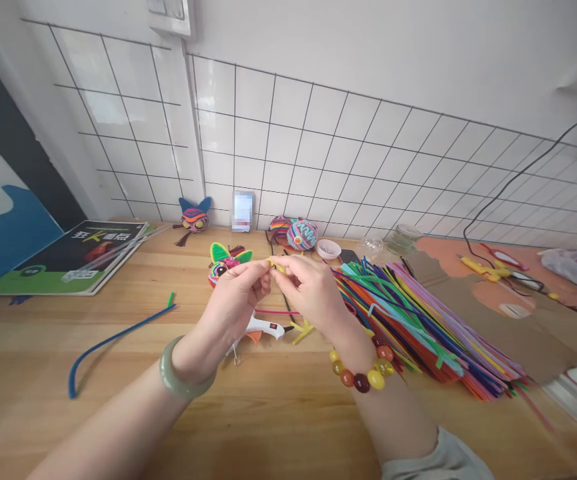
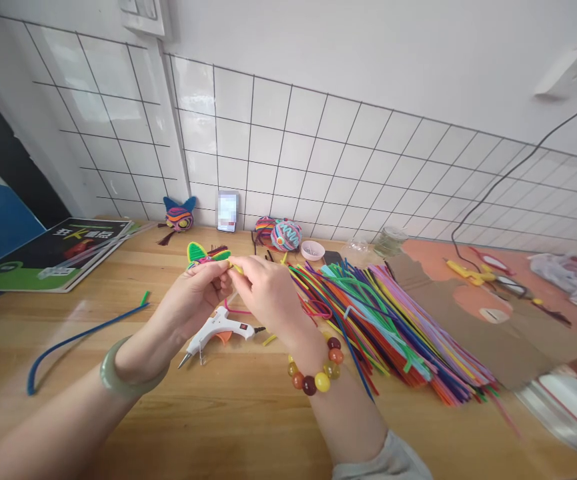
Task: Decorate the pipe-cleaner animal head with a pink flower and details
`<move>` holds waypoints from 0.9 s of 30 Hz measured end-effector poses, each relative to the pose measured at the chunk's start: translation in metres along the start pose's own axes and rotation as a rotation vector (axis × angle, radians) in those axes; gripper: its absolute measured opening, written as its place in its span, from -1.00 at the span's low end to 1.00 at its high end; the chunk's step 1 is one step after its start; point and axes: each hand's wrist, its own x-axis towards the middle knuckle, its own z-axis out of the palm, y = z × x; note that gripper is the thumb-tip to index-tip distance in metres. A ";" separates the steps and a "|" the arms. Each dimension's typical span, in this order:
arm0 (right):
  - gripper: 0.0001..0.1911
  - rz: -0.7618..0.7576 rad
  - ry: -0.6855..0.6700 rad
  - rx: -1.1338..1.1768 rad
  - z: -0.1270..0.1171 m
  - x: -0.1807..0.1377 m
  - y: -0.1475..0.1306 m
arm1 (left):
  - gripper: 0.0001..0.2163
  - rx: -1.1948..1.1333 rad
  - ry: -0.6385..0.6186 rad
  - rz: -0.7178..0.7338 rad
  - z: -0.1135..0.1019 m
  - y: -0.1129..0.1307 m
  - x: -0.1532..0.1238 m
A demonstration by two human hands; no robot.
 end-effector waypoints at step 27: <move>-0.83 0.210 -0.204 0.330 -0.032 0.001 0.008 | -0.81 0.211 -0.144 -0.090 0.000 0.006 -0.005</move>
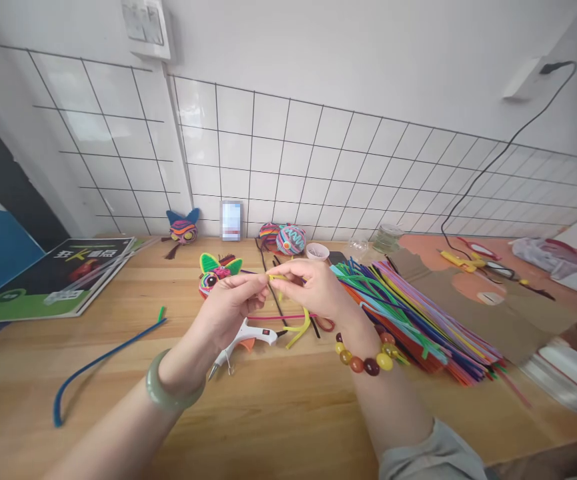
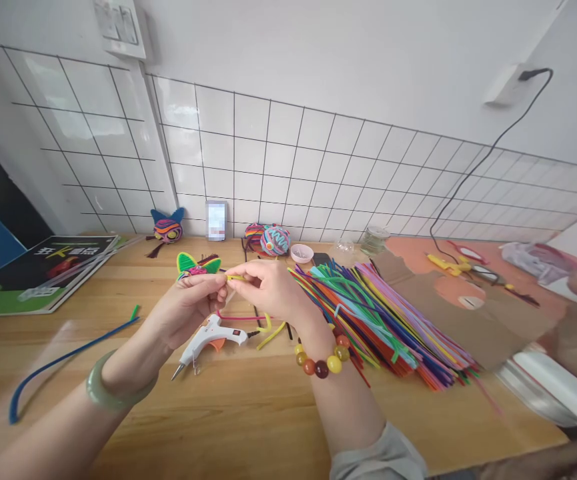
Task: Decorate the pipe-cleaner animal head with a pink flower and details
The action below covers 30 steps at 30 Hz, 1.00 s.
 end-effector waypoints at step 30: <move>-0.74 -0.290 0.042 -0.331 -0.005 -0.002 0.000 | -0.84 -0.166 0.156 0.077 0.017 -0.012 -0.012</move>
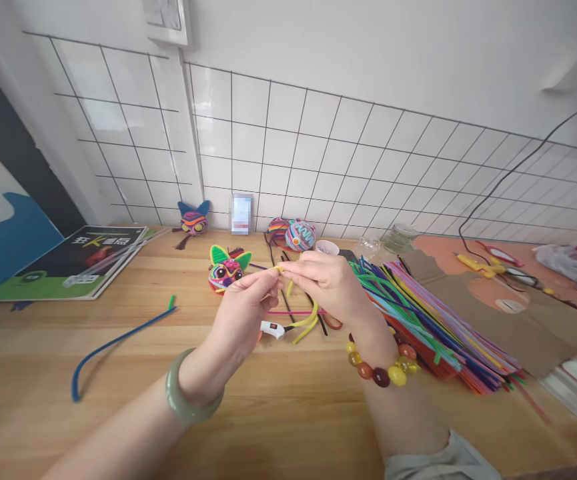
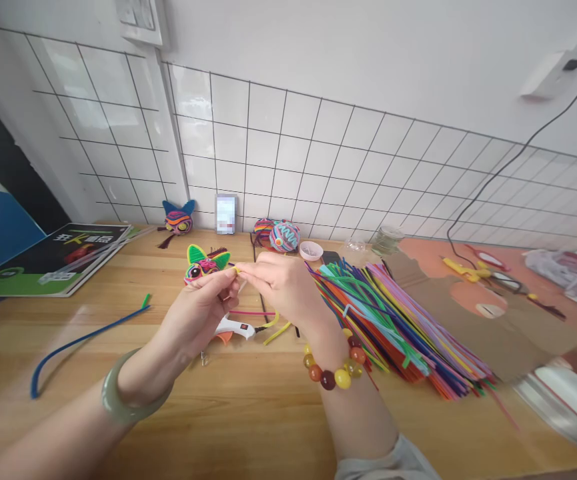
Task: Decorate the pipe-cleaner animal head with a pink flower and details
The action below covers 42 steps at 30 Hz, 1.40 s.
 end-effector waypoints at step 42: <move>-0.84 0.108 0.261 0.221 0.021 0.002 -0.022 | -0.84 0.028 0.009 0.227 0.001 0.008 0.000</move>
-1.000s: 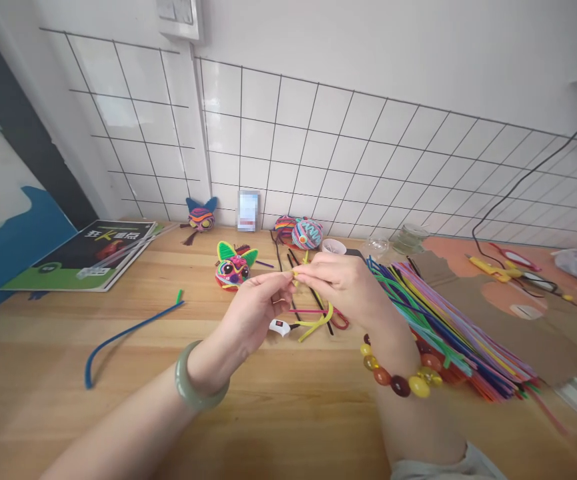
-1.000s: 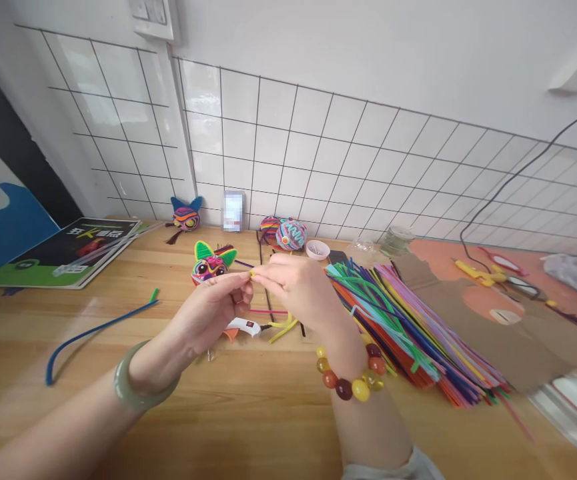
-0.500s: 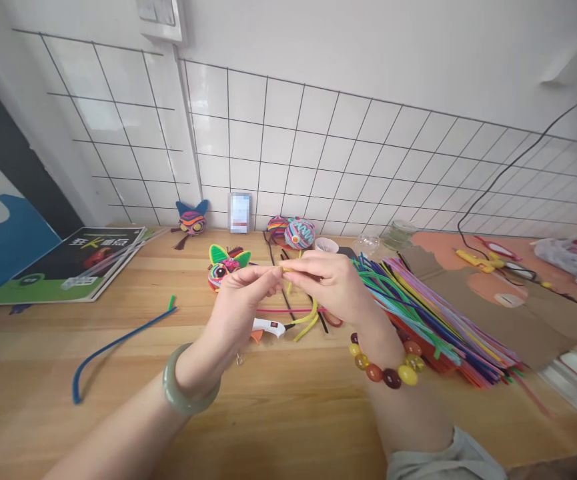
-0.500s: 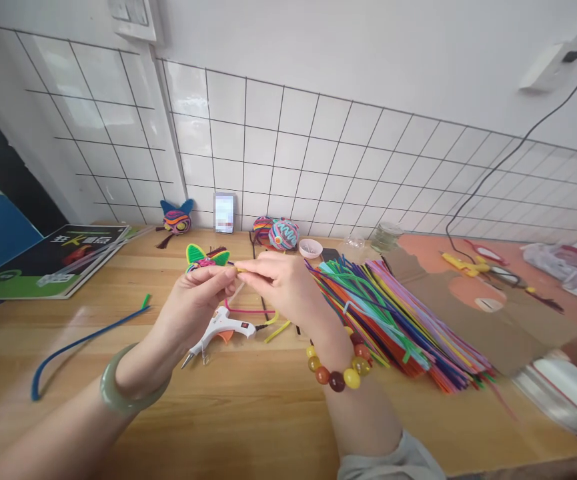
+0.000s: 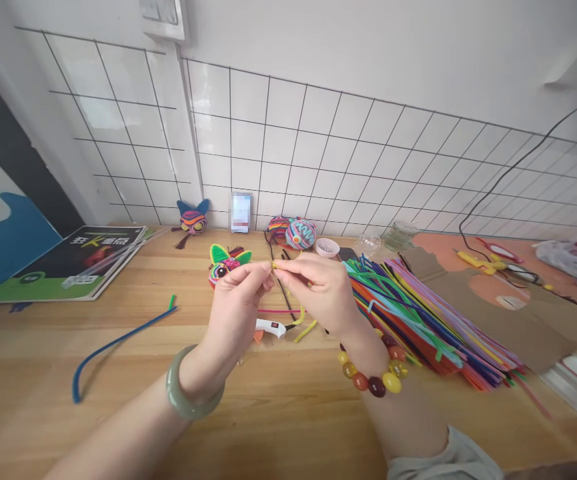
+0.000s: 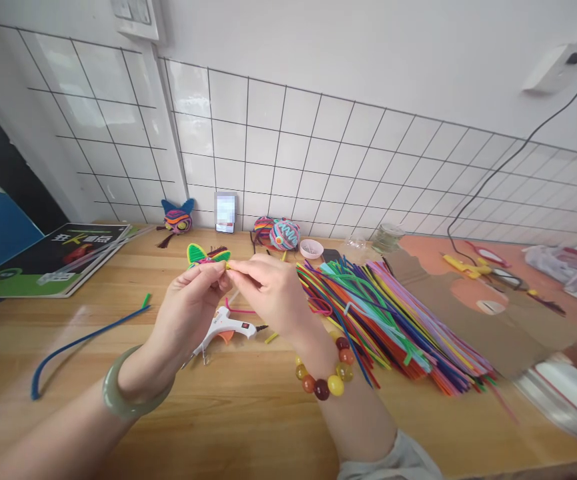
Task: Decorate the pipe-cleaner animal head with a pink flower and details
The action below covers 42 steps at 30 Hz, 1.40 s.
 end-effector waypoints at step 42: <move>-0.76 -0.113 -0.066 -0.362 0.006 -0.003 -0.003 | -0.83 -0.017 0.017 -0.023 -0.005 -0.020 0.004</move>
